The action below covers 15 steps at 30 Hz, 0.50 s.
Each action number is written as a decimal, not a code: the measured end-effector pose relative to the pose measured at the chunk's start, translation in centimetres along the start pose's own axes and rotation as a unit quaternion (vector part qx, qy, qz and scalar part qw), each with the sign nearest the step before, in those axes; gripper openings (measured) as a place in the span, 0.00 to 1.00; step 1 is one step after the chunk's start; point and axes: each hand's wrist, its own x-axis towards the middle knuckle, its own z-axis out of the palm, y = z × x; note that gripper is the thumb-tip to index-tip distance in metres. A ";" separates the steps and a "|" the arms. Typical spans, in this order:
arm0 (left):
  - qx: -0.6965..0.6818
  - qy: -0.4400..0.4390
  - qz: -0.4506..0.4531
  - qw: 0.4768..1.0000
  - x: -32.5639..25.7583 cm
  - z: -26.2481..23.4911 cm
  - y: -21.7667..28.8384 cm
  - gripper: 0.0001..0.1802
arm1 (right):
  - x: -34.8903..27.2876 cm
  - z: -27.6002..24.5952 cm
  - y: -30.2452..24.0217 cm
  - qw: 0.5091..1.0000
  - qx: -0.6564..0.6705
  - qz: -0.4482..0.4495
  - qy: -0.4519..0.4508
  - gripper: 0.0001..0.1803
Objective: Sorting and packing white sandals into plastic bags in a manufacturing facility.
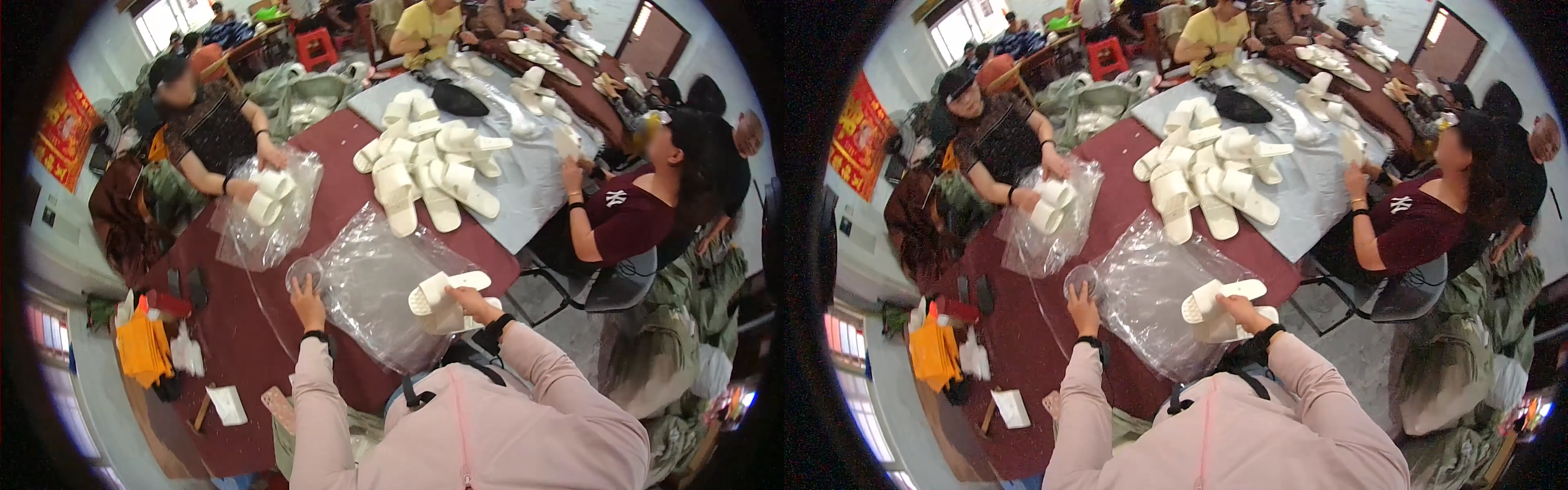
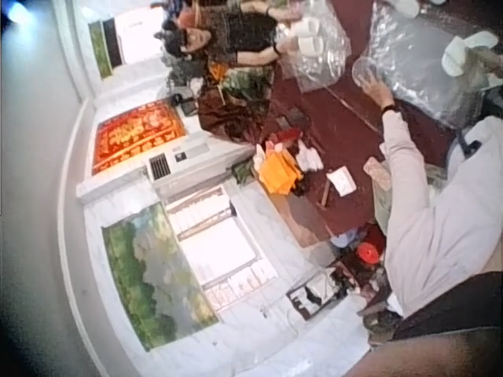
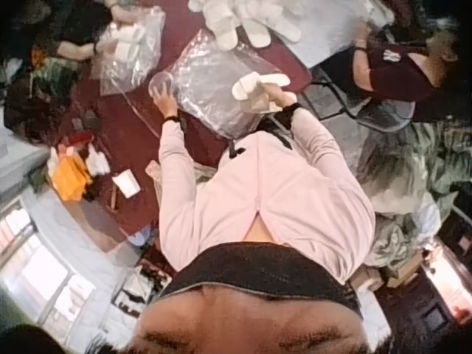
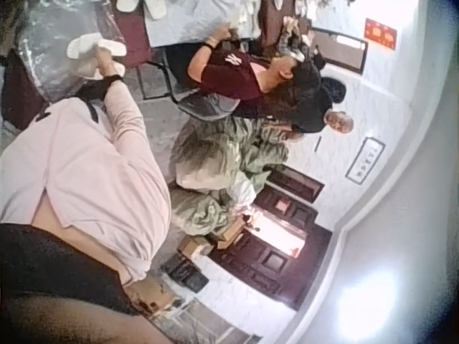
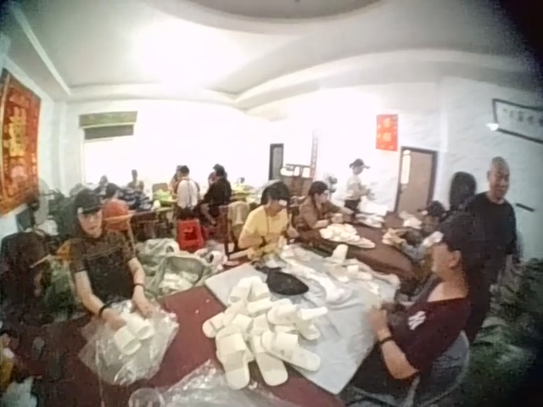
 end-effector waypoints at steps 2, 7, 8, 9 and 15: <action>0.001 -0.002 -0.023 1.000 -0.2 0.0 -0.4 0.27 | -0.2 0.4 0.1 0.999 0.008 -0.038 0.028 0.31; 0.147 -0.079 -0.114 0.979 -0.3 -1.7 6.9 0.32 | -1.0 -1.5 -0.7 0.998 0.020 -0.054 0.036 0.30; 0.203 -0.025 -0.086 0.975 -1.0 -1.5 8.0 0.33 | -1.6 -1.8 -1.3 0.997 0.052 -0.046 0.039 0.29; 0.254 0.028 -0.051 0.965 -1.4 -1.1 9.0 0.33 | -2.1 -2.8 -1.7 0.994 0.088 -0.041 0.048 0.29; -0.078 -0.272 0.351 0.892 -9.0 4.1 10.2 0.29 | -0.4 -5.4 -1.9 0.992 0.114 -0.052 0.028 0.26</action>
